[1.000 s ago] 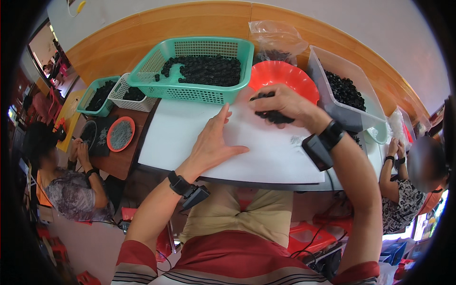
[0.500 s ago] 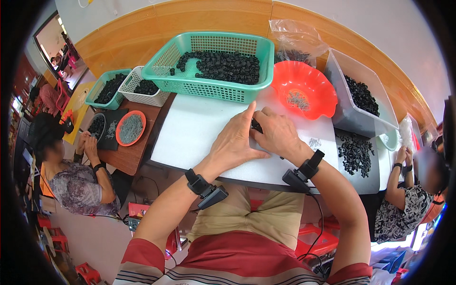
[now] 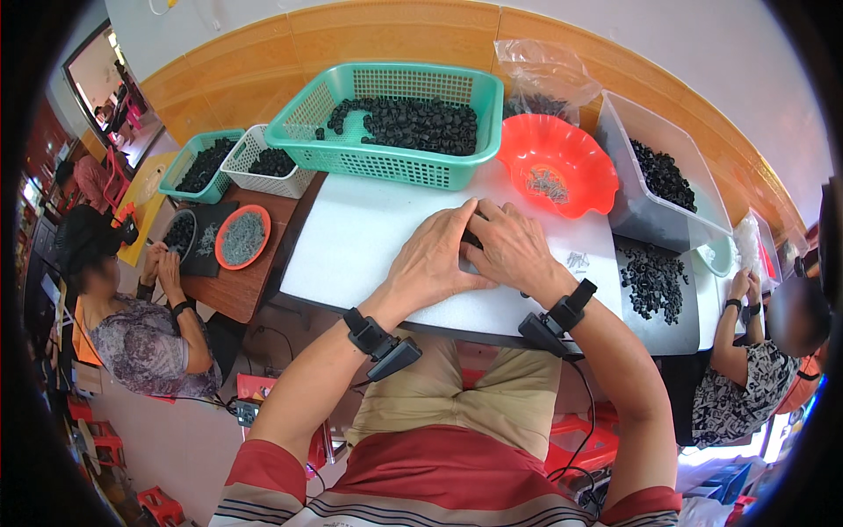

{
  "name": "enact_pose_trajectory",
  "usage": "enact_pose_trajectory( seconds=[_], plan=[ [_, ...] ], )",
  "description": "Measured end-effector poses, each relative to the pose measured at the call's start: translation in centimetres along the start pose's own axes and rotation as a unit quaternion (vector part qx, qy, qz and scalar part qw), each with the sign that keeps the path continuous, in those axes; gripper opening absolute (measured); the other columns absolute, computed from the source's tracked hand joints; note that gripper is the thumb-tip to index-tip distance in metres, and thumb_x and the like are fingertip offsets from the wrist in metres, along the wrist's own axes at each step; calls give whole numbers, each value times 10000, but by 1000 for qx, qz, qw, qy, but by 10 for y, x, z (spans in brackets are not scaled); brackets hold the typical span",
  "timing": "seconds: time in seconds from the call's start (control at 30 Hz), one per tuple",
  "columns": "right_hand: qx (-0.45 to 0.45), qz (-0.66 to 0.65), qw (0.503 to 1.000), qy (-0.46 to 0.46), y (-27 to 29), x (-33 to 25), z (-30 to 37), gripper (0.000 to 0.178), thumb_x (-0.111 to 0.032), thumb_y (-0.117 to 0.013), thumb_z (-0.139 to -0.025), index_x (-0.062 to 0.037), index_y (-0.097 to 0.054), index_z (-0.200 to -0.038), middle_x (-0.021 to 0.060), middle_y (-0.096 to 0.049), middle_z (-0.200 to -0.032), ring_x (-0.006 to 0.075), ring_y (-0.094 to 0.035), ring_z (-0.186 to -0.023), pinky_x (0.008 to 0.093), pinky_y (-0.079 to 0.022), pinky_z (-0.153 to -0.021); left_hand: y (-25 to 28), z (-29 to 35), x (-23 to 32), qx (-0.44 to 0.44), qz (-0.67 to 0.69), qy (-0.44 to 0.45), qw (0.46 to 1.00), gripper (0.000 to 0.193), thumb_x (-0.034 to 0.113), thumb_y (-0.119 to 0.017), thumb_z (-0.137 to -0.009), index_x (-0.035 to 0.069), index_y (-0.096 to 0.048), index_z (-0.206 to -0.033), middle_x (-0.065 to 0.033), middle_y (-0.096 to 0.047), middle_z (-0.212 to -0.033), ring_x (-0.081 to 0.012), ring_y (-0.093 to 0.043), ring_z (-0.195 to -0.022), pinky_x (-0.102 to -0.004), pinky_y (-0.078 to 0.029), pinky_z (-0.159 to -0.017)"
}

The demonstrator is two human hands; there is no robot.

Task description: Manually assemble small black plastic and silver metal components by inserting pins into individual sockets.

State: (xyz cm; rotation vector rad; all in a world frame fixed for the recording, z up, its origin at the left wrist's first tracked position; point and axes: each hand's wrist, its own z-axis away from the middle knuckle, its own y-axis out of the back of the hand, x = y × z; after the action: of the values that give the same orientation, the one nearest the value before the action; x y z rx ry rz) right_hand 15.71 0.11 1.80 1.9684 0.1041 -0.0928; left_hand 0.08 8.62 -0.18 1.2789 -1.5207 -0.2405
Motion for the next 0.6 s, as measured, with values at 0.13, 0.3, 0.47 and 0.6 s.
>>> enact_pose_trajectory(
  seconds=[0.13,0.3,0.47,0.6],
  plan=[
    [8,-6,1000,19,4,-1,5,339,-282,-736,-848,-64,-713,-1106,116,-650,-1043,352,-661,-893,459,-575,-673,-1,0,-1,-8,1,4,1000,1127,327,-952,-647,6,-352,-1546,-231,-546,-1416,-381,-535,-1321,-446,-457,-1122],
    [-19,-21,1000,9,11,-4,8,367,-282,-743,-833,-101,-707,-1150,104,-647,-1077,331,-645,-935,462,-575,-702,-2,1,-3,-4,-10,-7,1000,1103,307,-945,-649,22,-364,-1542,-214,-551,-1414,-383,-538,-1315,-447,-463,-1112],
    [-34,-30,999,-12,18,-6,11,365,-282,-737,-835,-130,-718,-1166,91,-644,-1169,311,-645,-1009,458,-565,-780,-2,1,-3,0,-4,-8,1000,1070,282,-936,-659,34,-377,-1537,-211,-552,-1415,-380,-535,-1320,-451,-457,-1118],
    [-11,-43,999,-1,15,-3,15,313,-283,-739,-837,-152,-727,-1121,79,-643,-1111,296,-637,-968,436,-571,-766,-2,1,-3,4,-11,-11,1000,976,287,-913,-674,12,-444,-1484,-205,-553,-1423,-374,-515,-1347,-448,-432,-1143]
  ],
)
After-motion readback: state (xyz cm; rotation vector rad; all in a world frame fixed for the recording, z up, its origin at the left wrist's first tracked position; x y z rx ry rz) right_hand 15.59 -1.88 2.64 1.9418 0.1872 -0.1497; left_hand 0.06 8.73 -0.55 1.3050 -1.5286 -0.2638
